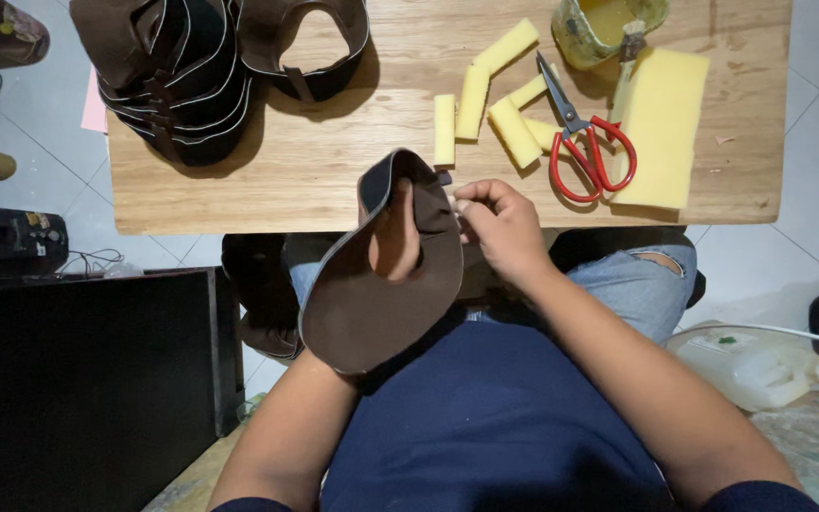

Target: The person sits on the floor and fits yellow foam padding pieces into a brown leather shoe upper, pressing the foam inside and folding the upper over it. They work on the piece on their lap, then place the finished upper on the table with a stack of similar completed uppers.

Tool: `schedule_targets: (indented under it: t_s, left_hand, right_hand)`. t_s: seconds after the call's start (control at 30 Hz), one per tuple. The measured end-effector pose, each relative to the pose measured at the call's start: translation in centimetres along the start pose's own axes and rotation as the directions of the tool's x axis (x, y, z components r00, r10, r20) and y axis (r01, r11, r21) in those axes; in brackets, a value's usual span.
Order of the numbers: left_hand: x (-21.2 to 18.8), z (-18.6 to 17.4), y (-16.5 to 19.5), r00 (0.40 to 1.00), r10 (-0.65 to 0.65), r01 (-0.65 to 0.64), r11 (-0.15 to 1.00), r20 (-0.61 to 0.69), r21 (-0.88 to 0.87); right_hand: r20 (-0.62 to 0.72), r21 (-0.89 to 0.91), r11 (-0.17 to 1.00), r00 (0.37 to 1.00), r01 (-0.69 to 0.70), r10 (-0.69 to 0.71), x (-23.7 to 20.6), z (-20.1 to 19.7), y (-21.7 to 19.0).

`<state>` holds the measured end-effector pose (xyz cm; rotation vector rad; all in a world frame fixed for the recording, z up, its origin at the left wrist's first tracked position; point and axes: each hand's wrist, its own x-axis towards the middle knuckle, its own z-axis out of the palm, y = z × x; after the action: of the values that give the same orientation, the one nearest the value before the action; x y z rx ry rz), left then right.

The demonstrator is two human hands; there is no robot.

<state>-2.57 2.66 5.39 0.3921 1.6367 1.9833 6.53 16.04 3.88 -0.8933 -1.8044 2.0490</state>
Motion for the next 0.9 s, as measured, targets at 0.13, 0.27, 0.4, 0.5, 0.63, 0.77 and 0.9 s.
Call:
schedule_targets:
  t_s: [0.13,0.27,0.4,0.5,0.63,0.77,0.9]
  left_hand:
    - [-0.6,0.3,1.9,0.987,-0.142,0.158,0.903,0.069,-0.399]
    - [-0.2,0.2,2.3,0.992,0.082,-0.110,0.941,0.100,0.320]
    - [-0.9,0.5,2.4,0.981,0.112,-0.048,0.932,-0.160,0.359]
    - [-1.4,0.4,3.3,0.986,0.141,-0.097,0.914,-0.084,0.393]
    - [-1.5,-0.1,4.6,0.997,-0.072,0.030,0.773,0.041,0.634]
    - [-1.6,-0.7,4.5,0.962,0.125,-0.256,0.721,0.243,0.644]
    - [-0.9,-1.6,3.2,0.965,-0.110,0.005,0.915,0.239,0.403]
  right_hand:
    - [0.087,0.148,0.977,0.986,-0.153,0.142,0.3,-0.8,0.4]
    - [0.153,0.130,0.976,0.976,-0.174,0.154,0.0,-1.2,0.4]
    - [0.151,0.027,0.990,0.980,-0.138,0.132,0.2,-1.2,1.2]
    - [0.149,-0.033,0.998,0.987,-0.052,0.056,0.6,-1.2,2.2]
    - [0.153,-0.014,0.997,0.985,-0.074,0.075,1.0,-1.4,3.3]
    - [0.140,-0.048,0.992,0.983,-0.117,0.123,1.2,-1.6,3.6]
    - [0.157,-0.051,0.988,0.976,-0.146,0.152,1.5,-1.4,3.8]
